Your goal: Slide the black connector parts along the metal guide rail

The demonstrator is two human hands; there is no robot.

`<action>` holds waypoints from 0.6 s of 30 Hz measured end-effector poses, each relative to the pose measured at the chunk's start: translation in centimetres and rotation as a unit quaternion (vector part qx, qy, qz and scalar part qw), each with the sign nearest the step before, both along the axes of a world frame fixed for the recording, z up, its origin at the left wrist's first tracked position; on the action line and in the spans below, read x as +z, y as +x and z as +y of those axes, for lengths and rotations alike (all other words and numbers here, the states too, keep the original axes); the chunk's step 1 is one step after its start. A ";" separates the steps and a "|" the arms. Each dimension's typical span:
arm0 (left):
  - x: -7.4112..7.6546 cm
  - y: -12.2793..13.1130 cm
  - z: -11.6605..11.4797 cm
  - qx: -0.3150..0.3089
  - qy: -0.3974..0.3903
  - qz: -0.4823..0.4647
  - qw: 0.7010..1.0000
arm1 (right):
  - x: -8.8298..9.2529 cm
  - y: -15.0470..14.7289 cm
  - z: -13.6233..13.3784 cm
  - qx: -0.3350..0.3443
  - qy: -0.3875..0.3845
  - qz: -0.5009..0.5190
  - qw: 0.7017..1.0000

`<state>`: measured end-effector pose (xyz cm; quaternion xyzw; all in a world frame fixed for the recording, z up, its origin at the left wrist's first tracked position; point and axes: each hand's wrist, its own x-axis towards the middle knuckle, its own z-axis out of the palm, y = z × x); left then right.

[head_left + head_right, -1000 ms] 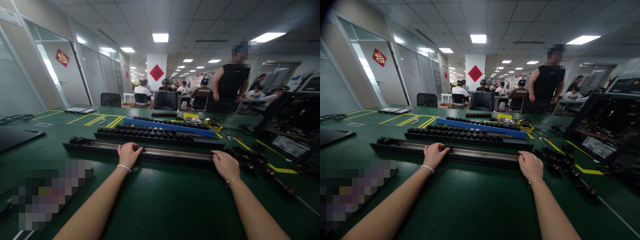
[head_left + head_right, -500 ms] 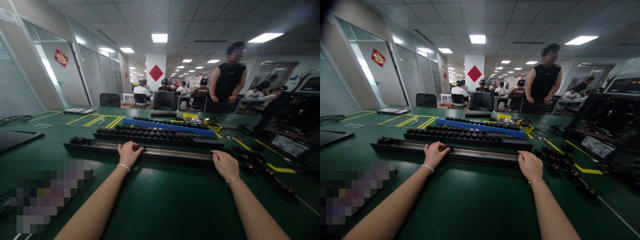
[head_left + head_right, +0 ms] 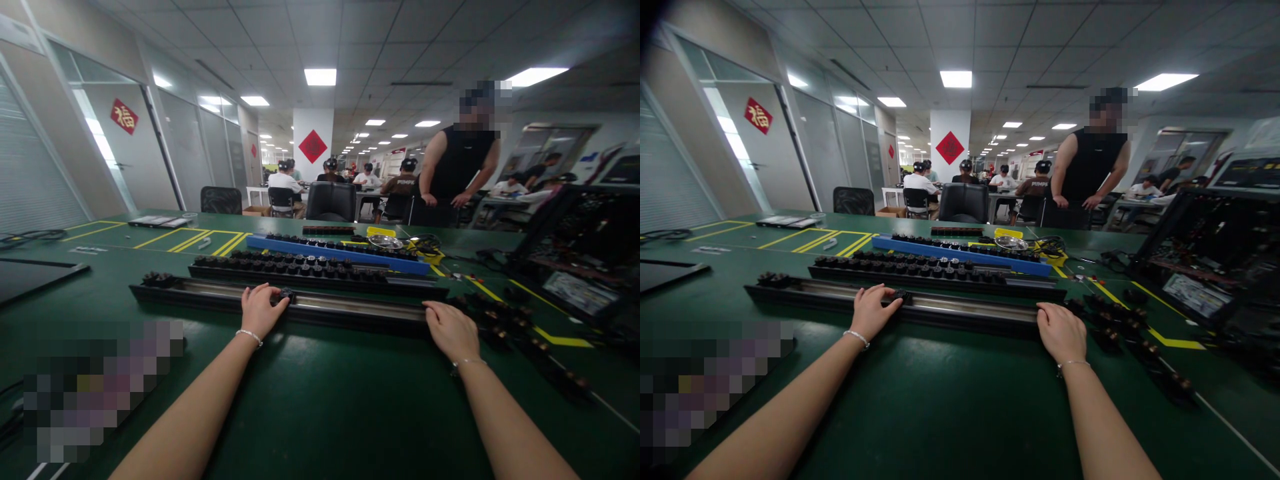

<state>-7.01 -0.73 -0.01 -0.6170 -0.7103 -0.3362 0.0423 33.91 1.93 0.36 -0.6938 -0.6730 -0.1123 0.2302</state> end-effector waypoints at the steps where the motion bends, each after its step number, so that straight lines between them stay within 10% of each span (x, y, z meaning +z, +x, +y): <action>1: 0.0 0.0 0.0 -0.001 -0.001 0.000 1.000 | 0.0 0.0 0.0 -0.001 -0.002 0.000 1.000; 18: 0.4 0.8 -0.5 -0.050 -0.018 0.026 0.998 | 0.2 -0.1 -0.1 0.001 -0.009 -0.004 1.000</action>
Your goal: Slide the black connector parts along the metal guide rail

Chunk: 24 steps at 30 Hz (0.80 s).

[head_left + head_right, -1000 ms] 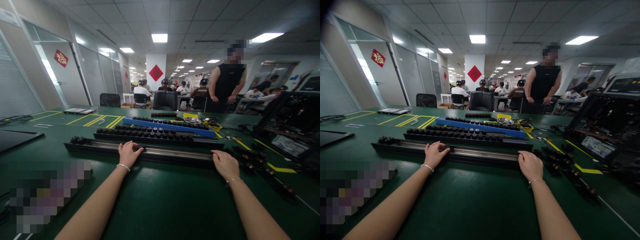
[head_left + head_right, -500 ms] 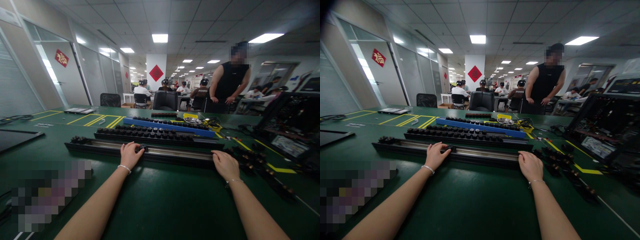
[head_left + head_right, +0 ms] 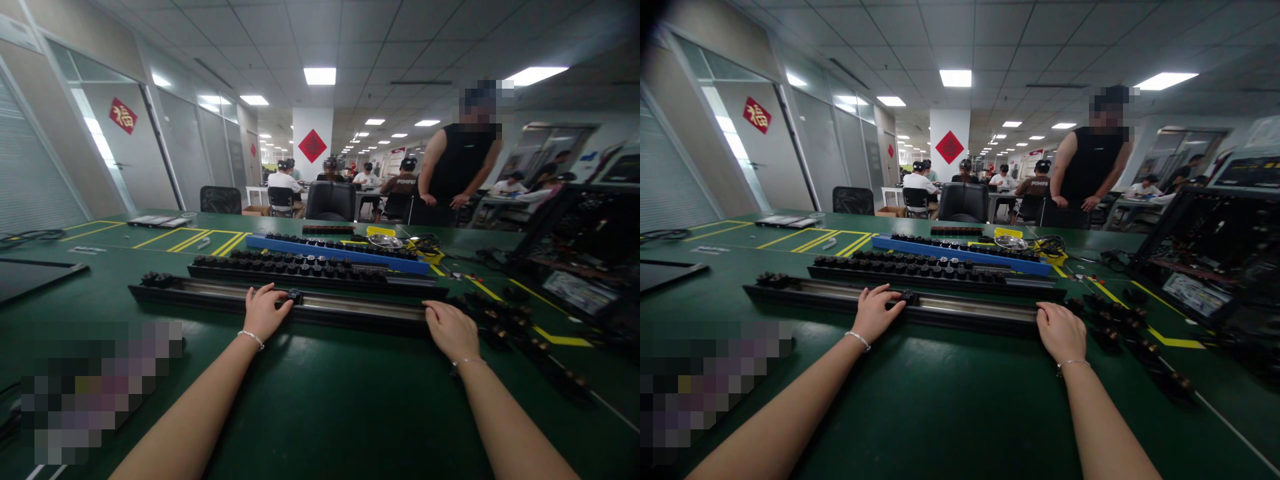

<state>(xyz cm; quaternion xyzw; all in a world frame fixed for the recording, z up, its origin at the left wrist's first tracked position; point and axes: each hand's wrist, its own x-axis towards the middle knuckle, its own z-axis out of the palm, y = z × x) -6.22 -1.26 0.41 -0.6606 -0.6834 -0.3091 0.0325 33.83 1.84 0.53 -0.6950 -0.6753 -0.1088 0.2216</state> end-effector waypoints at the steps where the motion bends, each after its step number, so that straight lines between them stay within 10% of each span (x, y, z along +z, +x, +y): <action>1: 0.0 0.0 0.0 -0.004 0.000 0.002 1.000 | 0.0 0.0 0.0 -0.001 -0.001 0.001 1.000; 24: -0.6 0.8 -0.1 -0.090 0.029 0.060 0.994 | -0.2 0.0 0.0 0.004 0.025 0.000 1.000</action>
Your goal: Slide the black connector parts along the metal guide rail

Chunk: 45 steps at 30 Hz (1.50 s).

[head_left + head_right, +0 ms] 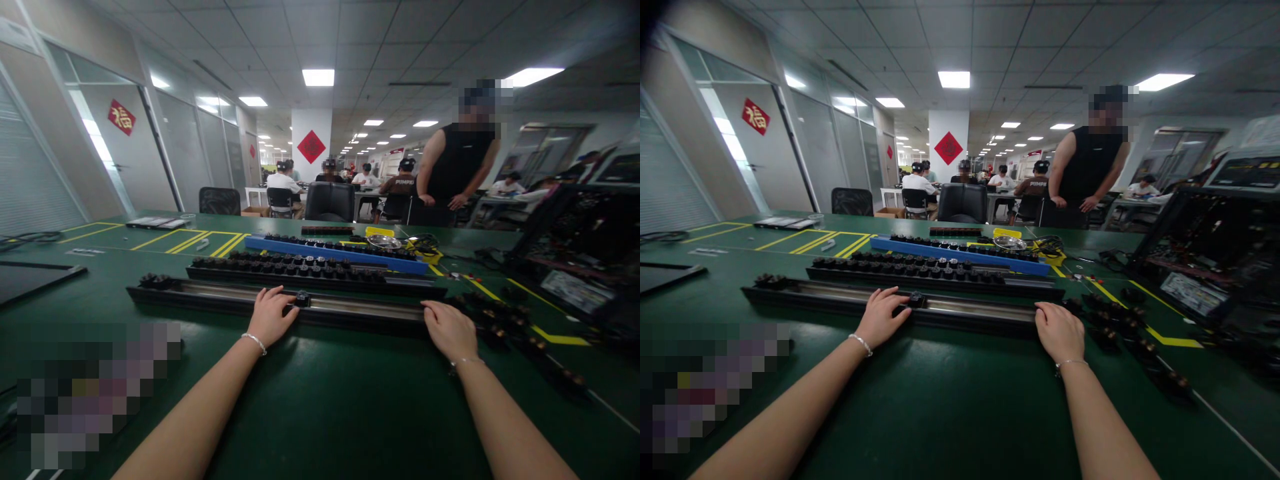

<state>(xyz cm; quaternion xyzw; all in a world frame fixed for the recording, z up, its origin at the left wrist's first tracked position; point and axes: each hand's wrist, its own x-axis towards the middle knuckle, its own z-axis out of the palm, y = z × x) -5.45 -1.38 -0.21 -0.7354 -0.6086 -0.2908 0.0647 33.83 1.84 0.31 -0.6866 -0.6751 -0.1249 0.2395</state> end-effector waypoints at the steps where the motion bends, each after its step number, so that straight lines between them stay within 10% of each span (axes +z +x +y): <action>1: 0.0 0.1 0.0 0.000 0.001 0.000 1.000 | 0.0 0.0 0.0 -0.001 -0.001 -0.001 1.000; 45: 0.1 0.9 -0.4 -0.012 -0.042 0.043 0.998 | 0.3 -0.3 -0.2 -0.008 -0.018 0.012 1.000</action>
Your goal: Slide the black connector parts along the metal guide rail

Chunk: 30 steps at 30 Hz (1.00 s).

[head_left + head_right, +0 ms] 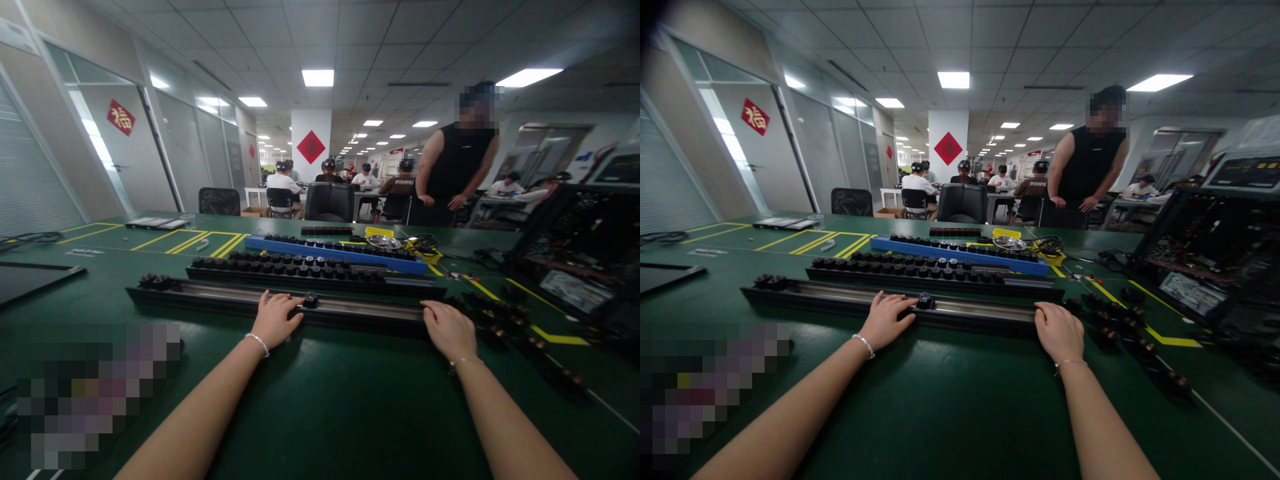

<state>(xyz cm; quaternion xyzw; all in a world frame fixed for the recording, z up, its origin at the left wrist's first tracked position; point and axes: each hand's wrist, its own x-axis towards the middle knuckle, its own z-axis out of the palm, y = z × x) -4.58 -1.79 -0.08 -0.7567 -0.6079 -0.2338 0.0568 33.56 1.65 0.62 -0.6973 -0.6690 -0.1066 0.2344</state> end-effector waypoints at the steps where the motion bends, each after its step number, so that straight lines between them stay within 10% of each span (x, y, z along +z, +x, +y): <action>1: 0.0 0.0 0.0 0.002 -0.001 0.001 1.000 | 0.0 0.0 0.0 0.001 0.000 0.001 1.000; 11: 0.3 0.2 -0.1 -0.012 -0.028 0.023 0.999 | -0.6 -1.0 0.2 0.021 0.049 0.017 0.998; 23: 0.3 0.1 0.0 -0.017 -0.037 0.044 0.998 | 0.5 -13.0 -3.1 0.285 0.019 0.013 0.958; 30: 0.6 0.5 -0.2 -0.015 -0.044 0.049 0.998 | 0.5 -16.4 -3.8 0.292 -0.031 -0.005 0.956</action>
